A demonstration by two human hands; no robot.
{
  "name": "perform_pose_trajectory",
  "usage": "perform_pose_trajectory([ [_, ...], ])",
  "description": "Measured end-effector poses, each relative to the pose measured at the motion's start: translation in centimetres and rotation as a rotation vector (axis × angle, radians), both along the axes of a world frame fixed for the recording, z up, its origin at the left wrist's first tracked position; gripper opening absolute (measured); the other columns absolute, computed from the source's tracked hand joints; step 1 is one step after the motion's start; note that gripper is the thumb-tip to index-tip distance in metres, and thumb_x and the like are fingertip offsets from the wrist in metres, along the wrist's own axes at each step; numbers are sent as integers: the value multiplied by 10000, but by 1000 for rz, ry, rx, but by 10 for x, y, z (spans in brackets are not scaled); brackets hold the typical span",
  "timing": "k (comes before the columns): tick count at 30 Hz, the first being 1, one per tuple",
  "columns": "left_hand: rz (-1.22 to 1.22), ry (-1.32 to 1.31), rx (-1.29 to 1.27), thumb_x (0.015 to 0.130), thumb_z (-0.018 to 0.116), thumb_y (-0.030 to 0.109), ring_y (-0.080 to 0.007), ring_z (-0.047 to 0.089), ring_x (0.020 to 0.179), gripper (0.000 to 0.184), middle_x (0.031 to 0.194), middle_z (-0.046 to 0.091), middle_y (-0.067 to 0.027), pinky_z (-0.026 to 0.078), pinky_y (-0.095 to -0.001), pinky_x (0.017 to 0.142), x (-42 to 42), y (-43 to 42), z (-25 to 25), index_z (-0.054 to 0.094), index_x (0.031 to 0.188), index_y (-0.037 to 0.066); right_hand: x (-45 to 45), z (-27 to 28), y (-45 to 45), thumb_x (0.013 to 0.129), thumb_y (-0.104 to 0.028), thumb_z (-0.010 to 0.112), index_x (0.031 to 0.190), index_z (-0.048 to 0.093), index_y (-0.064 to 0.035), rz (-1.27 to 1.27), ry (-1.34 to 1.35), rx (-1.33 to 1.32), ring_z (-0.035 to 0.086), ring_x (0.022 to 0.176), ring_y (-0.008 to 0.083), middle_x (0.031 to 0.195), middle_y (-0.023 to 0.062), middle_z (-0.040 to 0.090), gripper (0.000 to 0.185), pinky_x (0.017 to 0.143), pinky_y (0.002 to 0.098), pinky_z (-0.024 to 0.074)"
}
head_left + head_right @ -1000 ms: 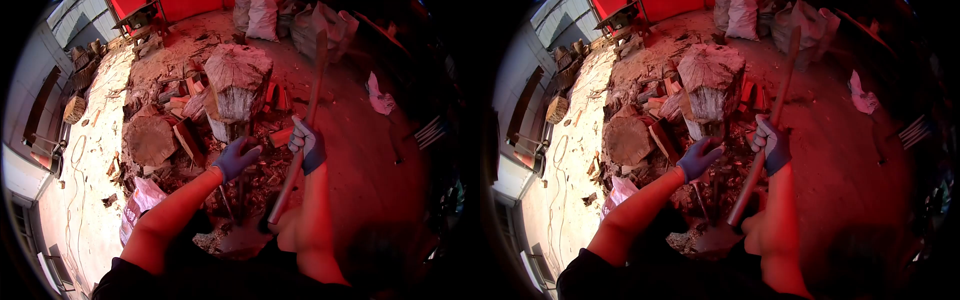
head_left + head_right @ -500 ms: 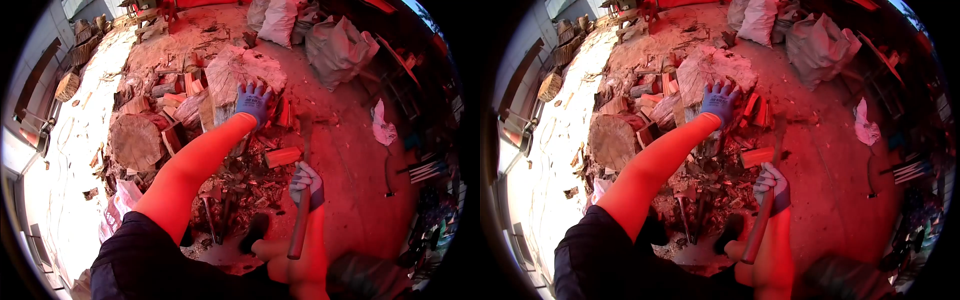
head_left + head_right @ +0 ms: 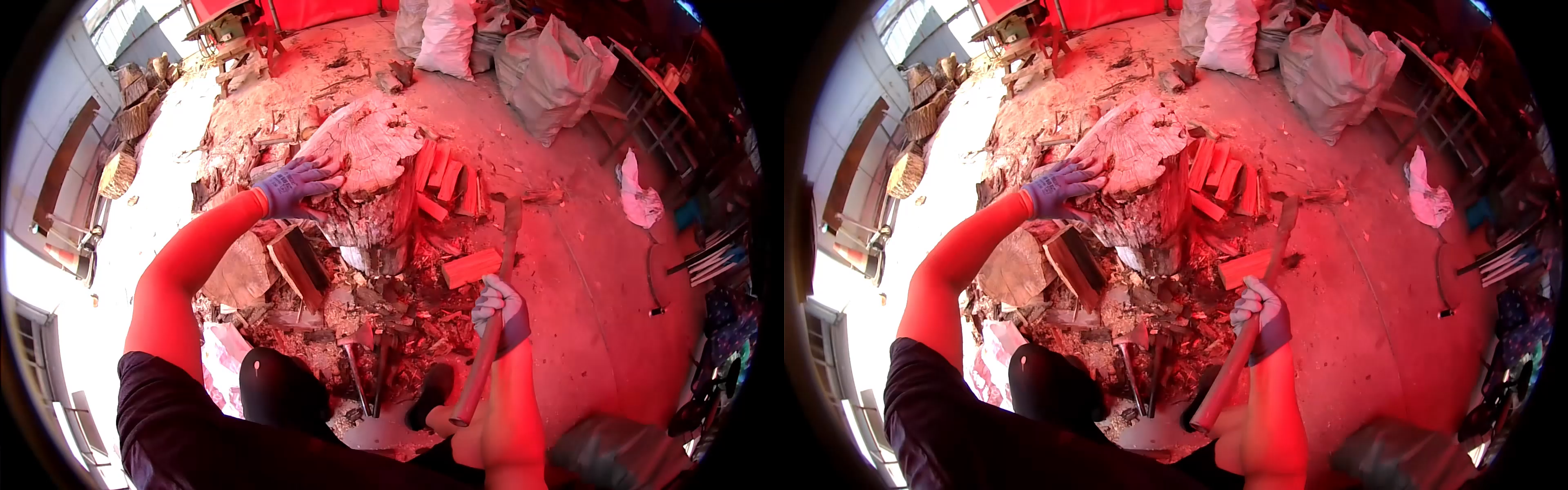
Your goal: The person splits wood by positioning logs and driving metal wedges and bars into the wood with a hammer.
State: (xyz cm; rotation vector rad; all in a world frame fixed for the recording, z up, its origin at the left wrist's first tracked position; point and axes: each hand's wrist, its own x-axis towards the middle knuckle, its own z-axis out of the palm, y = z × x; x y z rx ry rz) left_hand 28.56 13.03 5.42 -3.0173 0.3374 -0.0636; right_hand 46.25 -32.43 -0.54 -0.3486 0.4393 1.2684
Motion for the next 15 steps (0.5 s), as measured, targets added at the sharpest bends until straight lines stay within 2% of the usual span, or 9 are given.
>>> perform_pose_trajectory([
  [1,5,-10,1,759,767,549,-367,269,1458,946,1591,291,-126,199,-505,1191,-2,6,6,353,1522,172,3,1,3,990,-176,551,679,397,-195,-17,-22,-63,347,431,19,538,-121,311,347,427,213,367],
  [4,168,262,-183,765,785,524,-352,273,1462,934,1578,322,-132,201,-502,1187,6,0,43,370,1519,160,8,2,6,992,-172,545,685,419,-191,-10,16,-6,366,433,19,538,-119,319,333,431,217,388],
  [5,168,62,-371,794,769,508,-343,295,1453,893,1562,345,-158,243,-464,1178,18,6,31,385,1508,133,10,3,6,992,-172,545,685,419,-191,-19,18,-5,366,433,19,538,-119,319,333,431,217,388],
  [7,523,-146,-651,806,752,534,-329,313,1444,900,1550,352,-181,276,-415,1170,64,14,22,379,1507,109,9,4,5,1002,-162,526,703,438,-185,-12,-5,-19,397,447,21,547,-118,325,312,466,230,432],
  [9,708,-256,-717,850,704,537,-315,307,1450,870,1550,341,-195,279,-382,1169,123,42,1,348,1521,113,11,4,6,1006,-156,516,726,449,-179,-13,45,35,412,457,22,553,-117,327,289,486,239,450],
  [10,697,-258,-717,850,704,537,-315,307,1450,870,1550,341,-195,279,-382,1169,147,50,-6,348,1521,113,11,2,5,1010,-149,506,749,460,-173,-1,94,80,426,467,23,558,-116,329,267,506,247,469],
  [12,927,-213,-607,865,655,582,-305,294,1460,903,1562,314,-205,275,-380,1170,190,63,-8,310,1530,78,15,-1,5,1013,-146,502,778,463,-175,-2,126,97,432,474,25,563,-114,334,240,508,248,462],
  [13,917,-213,-606,865,655,582,-305,294,1460,903,1562,314,-205,275,-380,1170,203,58,-7,310,1530,78,16,-7,2,1015,-144,499,806,466,-176,5,168,105,437,481,26,569,-113,339,214,509,248,455],
  [15,944,-90,-534,727,547,842,-358,248,1473,1097,1574,279,-219,250,-455,1176,224,50,1,329,1529,127,16,-19,-2,1017,-146,500,843,463,-188,-3,178,90,424,477,23,574,-114,348,183,492,242,423],
])
